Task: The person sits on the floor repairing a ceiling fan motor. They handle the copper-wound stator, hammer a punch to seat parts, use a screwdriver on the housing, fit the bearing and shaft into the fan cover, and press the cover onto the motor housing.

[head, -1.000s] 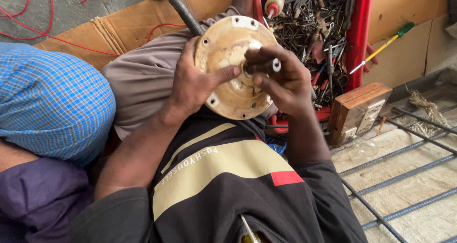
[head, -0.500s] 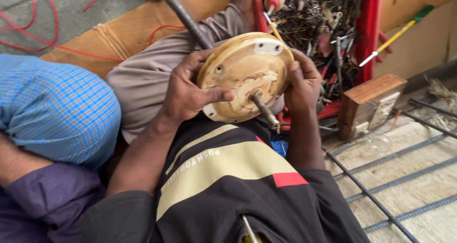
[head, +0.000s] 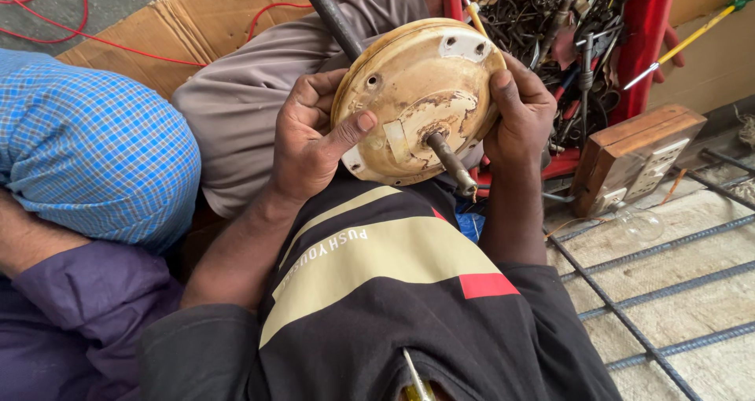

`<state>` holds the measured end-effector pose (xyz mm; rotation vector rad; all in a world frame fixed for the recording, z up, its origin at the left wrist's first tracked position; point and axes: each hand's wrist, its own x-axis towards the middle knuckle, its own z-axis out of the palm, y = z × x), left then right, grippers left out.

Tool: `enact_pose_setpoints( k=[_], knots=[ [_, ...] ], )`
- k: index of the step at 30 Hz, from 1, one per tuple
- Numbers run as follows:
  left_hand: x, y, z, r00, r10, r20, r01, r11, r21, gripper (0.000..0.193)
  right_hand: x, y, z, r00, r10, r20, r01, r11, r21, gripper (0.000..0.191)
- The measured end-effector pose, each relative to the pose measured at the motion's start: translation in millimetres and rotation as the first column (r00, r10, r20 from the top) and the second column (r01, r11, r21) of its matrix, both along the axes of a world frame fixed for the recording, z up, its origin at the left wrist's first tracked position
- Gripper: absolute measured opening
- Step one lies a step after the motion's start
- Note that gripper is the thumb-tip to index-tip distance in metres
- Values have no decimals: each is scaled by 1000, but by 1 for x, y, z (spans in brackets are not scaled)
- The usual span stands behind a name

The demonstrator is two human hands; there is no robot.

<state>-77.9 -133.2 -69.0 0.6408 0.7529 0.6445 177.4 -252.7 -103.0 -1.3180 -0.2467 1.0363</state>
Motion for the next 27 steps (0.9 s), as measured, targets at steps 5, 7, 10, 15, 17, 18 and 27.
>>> enact_pose_setpoints(
  k=[5,7,10,15,17,18,27],
  knots=[
    [2,-2,-1,1000,17,-13,-17,1000,26,44,1,1,5,1000,18,0,-18,1000,-4,50],
    [3,-3,0,999,27,-19,-26,999,29,43,1,1,8,999,32,2,-32,999,-8,51],
    [4,-3,0,999,45,-23,-44,999,19,42,1,2,9,998,58,21,-58,998,3,51],
    [7,-3,0,996,70,-53,-68,997,40,41,0,3,8,1000,21,2,-21,1000,-9,50],
    [7,-2,0,995,68,-73,-63,996,64,42,0,3,7,1000,19,2,-19,1000,-8,49],
    [8,-2,0,994,67,-83,-61,996,73,42,0,2,7,1000,22,2,-22,1000,-3,49],
    [9,1,-3,991,50,-120,-34,991,132,42,4,1,-2,998,49,-41,-47,998,40,50]
  ],
)
